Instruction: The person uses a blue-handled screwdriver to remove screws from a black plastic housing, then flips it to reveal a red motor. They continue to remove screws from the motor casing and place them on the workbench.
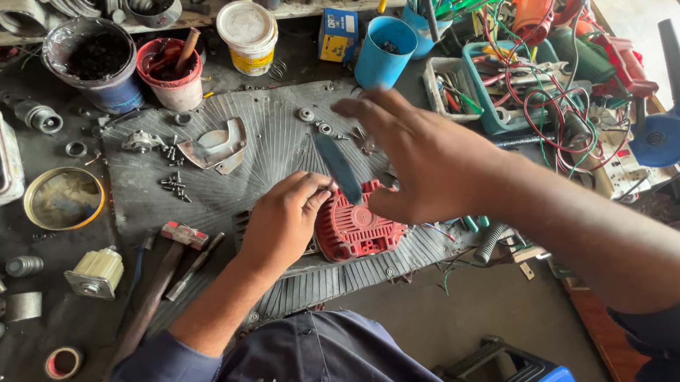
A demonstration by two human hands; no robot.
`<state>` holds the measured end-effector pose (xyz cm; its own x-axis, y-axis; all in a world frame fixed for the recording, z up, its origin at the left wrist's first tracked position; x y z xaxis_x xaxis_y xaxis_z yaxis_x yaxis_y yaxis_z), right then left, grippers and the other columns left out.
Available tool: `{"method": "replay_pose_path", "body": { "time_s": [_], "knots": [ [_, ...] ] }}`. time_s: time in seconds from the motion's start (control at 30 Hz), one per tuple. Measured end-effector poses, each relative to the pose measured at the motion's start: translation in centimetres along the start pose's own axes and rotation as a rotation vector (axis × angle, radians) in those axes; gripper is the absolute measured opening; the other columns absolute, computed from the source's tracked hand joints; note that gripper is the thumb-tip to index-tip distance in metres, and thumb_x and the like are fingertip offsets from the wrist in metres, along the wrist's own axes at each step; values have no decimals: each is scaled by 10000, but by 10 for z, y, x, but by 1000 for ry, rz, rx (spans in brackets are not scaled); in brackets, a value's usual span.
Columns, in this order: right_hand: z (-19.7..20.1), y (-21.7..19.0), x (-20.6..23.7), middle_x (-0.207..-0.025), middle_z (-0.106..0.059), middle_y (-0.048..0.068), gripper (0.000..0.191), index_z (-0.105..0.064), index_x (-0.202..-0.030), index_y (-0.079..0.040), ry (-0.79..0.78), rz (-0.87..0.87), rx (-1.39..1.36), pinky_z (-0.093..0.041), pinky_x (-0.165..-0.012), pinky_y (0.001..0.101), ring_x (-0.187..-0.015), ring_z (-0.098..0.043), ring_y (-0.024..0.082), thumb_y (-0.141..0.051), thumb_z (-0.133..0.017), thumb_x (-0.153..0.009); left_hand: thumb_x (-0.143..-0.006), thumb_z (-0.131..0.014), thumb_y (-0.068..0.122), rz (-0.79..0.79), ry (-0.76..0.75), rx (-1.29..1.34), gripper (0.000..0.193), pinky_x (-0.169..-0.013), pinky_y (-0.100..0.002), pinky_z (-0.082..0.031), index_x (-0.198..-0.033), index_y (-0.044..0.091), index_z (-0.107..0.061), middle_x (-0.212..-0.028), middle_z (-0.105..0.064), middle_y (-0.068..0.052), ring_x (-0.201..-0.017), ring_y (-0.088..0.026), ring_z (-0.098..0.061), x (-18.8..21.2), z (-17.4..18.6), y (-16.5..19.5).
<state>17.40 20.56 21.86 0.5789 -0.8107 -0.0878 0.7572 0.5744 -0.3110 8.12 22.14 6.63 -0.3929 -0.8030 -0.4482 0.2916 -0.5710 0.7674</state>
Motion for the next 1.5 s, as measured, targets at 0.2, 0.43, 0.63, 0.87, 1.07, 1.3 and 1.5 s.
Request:
{"method": "replay_pose_path", "body": {
  "time_s": [0.2,0.43,0.63,0.87,1.07,1.3,1.5],
  "knots": [
    [-22,15,-3,-1265,-653,110,529,-635,-1309,-61,-123,-99,-15,-544,-926,433,-1121,-669,351,-242,-746,-824,-954,-685,92,15,-30,-30,105,-702,-433,-546,-1050,58,-658,-940,-699,-111,-855,-346,-700,-3,-2,0],
    [-2,-27,-1,-1279,-620,152,649,-607,-1352,-23,57,393,293,-516,-1001,459,-1203,-611,356,-281,-763,-777,-939,-663,126,-103,-82,-168,233,-721,-455,-571,-1126,-12,-647,-1048,-706,-171,-877,-390,-702,-6,-3,16],
    [-20,9,3,-1287,-610,155,749,-529,-1407,2,-260,78,156,-527,-962,436,-1160,-634,321,-358,-792,-805,-1023,-628,194,-33,-103,-190,171,-695,-451,-582,-1080,35,-660,-1000,-731,-143,-847,-376,-723,-8,-6,19],
    [-10,-36,32,-1403,-614,39,160,-761,-959,-204,253,913,715,-473,-1076,463,-1282,-567,272,-265,-718,-818,-957,-637,199,-7,-56,-297,221,-704,-486,-569,-1059,3,-625,-965,-720,-208,-844,-419,-705,-8,-14,27],
    [-3,8,42,-1501,-538,120,465,-686,-1379,-165,410,599,384,-447,-1110,458,-1331,-561,312,-169,-741,-917,-1030,-574,156,139,-156,-34,275,-740,-455,-560,-1257,4,-604,-990,-713,-242,-954,-437,-704,-17,-18,28],
    [-66,91,55,-1232,-659,183,553,-572,-1346,-34,649,-56,-361,-463,-1070,500,-1061,-695,316,20,-689,-808,-987,-611,61,43,-83,45,125,-791,-383,-582,-1084,19,-677,-974,-758,-145,-898,-288,-768,-25,-4,48],
    [-129,108,46,-988,-738,159,375,-718,-1096,-50,151,-127,-524,-565,-837,390,-932,-734,305,-243,-807,-787,-895,-746,117,51,42,-120,216,-766,-396,-557,-1030,-1,-626,-908,-706,-146,-839,-280,-713,-26,-2,39]
  ]
}}
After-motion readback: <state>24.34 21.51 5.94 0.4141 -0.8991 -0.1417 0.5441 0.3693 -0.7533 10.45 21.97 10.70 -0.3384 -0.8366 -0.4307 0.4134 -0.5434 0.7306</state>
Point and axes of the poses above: each hand's wrist, its own x-axis away from the middle knuckle, its own z-axis out of the back of the hand, y = z × x, the point moved 10 cm from there along -x, towards the middle knuckle
